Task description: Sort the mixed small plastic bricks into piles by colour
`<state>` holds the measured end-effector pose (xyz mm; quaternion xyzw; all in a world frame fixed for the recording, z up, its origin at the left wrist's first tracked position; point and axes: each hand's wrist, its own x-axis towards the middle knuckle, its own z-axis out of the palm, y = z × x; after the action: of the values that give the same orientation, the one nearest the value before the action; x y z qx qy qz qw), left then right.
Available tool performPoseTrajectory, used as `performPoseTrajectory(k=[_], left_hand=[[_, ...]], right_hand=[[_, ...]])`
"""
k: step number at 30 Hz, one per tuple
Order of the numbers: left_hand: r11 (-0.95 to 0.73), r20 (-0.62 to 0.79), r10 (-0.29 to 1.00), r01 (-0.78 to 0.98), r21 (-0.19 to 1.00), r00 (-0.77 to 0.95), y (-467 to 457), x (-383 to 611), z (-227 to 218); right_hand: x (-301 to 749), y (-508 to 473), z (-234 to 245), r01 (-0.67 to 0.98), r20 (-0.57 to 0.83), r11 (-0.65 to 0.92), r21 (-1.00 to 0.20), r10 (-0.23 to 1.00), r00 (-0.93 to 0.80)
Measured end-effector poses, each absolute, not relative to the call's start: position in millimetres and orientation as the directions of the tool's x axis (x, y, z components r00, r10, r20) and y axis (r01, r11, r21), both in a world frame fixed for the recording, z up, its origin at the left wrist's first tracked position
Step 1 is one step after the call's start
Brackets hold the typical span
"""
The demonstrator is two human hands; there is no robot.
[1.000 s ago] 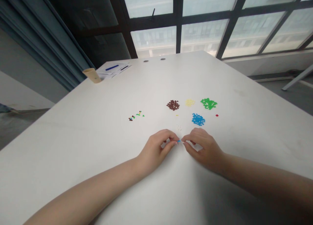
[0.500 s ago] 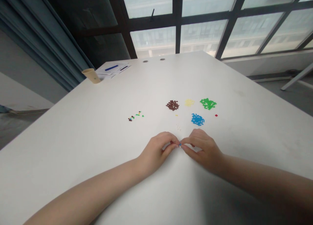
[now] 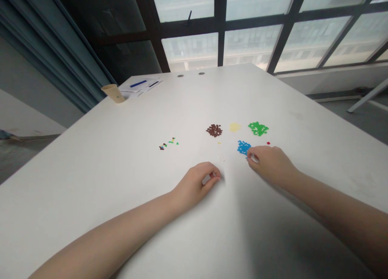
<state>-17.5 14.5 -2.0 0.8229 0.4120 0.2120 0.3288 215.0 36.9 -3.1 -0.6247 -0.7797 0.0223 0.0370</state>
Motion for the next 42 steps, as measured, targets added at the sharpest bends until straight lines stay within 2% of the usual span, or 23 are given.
performPoseTrajectory(k=[3, 9, 24, 28, 31, 34, 38, 42], left_hand=[[-0.442, 0.059, 0.808, 0.537, 0.719, 0.586, 14, -17, -2], [-0.445, 0.048, 0.799, 0.536, 0.718, 0.599, 16, -18, -4], [-0.448, 0.039, 0.802, 0.557, 0.699, 0.595, 18, -19, -6], [-0.465, 0.118, 0.850, 0.624, 0.628, 0.514, 33, -28, -12], [-0.455, 0.257, 0.890, 0.697, 0.554, 0.377, 60, -47, -19], [-0.324, 0.332, 0.925, 0.842, 0.432, 0.185, 88, -75, -24], [-0.111, 0.314, 0.948, 0.974, 0.196, 0.045, 108, -108, -24], [-0.100, 0.308, 0.950, 0.985, 0.137, 0.054, 112, -121, -23]], right_hand=[[217, 36, -2, 0.983, -0.011, 0.182, 0.032, 0.983, -0.181], [215, 36, 1, 0.980, -0.039, 0.155, 0.128, 0.988, -0.151], [214, 28, 8, 0.964, -0.079, 0.156, 0.217, 0.987, -0.142], [200, 11, 9, 0.947, -0.060, 0.283, 0.153, 0.959, -0.277], [186, -8, 6, 0.906, -0.164, 0.423, 0.000, 0.894, -0.417], [176, -21, 1, 0.881, -0.259, 0.461, -0.107, 0.842, -0.472], [173, -23, 1, 0.866, -0.298, 0.484, -0.125, 0.815, -0.498], [177, -20, 1, 0.860, -0.299, 0.494, -0.131, 0.807, -0.509]])
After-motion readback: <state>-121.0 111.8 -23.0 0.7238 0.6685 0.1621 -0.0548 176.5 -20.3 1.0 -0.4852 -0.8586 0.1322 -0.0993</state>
